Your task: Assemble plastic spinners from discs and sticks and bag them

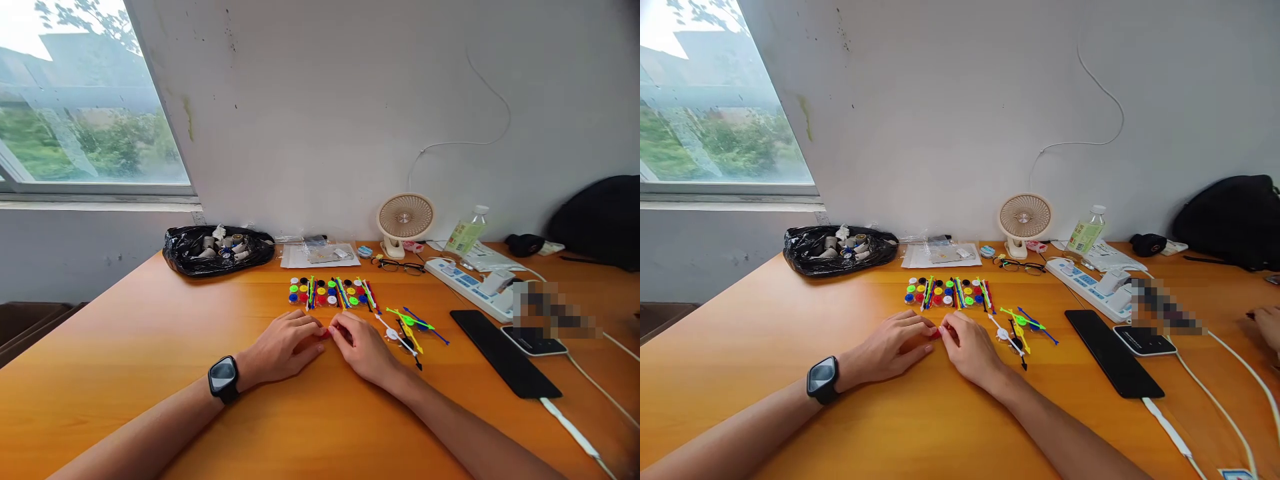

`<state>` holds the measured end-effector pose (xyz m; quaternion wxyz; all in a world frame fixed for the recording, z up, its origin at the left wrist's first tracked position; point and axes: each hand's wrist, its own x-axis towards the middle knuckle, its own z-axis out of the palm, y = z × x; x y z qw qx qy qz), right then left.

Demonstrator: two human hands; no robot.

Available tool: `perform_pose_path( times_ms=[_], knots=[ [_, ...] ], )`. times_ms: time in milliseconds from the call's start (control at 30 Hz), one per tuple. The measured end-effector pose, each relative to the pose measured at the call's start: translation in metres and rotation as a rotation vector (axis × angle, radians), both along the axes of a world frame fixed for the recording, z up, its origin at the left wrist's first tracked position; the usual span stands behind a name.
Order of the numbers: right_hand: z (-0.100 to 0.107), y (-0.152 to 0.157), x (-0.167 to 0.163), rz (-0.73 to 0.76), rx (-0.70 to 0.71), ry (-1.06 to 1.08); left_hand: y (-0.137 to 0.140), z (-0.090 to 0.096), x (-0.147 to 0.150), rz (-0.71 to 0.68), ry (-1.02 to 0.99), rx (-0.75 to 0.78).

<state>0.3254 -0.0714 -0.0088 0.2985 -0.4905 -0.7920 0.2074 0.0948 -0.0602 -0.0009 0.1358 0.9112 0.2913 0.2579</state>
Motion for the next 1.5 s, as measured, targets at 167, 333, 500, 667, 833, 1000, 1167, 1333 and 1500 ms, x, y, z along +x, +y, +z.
perform_pose_path(
  times_ms=[167,333,500,667,833,1000,1167,1333,1500],
  knots=[
    [-0.001,0.001,0.004,0.015,0.031,0.045,-0.002,-0.001,0.002,-0.009,0.007,0.009],
    [0.009,0.001,0.012,-0.113,0.058,0.150,-0.006,0.000,0.000,0.013,0.008,0.024],
    [0.022,-0.004,0.010,-0.161,-0.215,0.383,-0.005,0.005,-0.007,0.131,-0.118,0.043],
    [0.022,0.000,0.014,-0.150,-0.346,0.661,0.002,0.004,-0.015,0.278,-0.263,0.061],
    [0.016,0.005,0.017,-0.139,-0.244,0.532,0.012,0.002,-0.019,0.289,-0.262,0.029],
    [0.016,-0.003,0.006,-0.044,-0.129,0.435,0.020,0.000,-0.022,0.327,-0.317,0.033],
    [0.013,-0.007,0.007,-0.012,-0.119,0.365,0.022,-0.008,-0.024,0.403,-0.356,0.039],
    [0.014,-0.004,0.012,-0.051,-0.135,0.381,0.021,-0.012,-0.023,0.374,-0.330,0.036],
    [0.016,-0.003,0.013,-0.058,-0.144,0.409,0.024,-0.009,-0.024,0.373,-0.351,0.047]
  ],
)
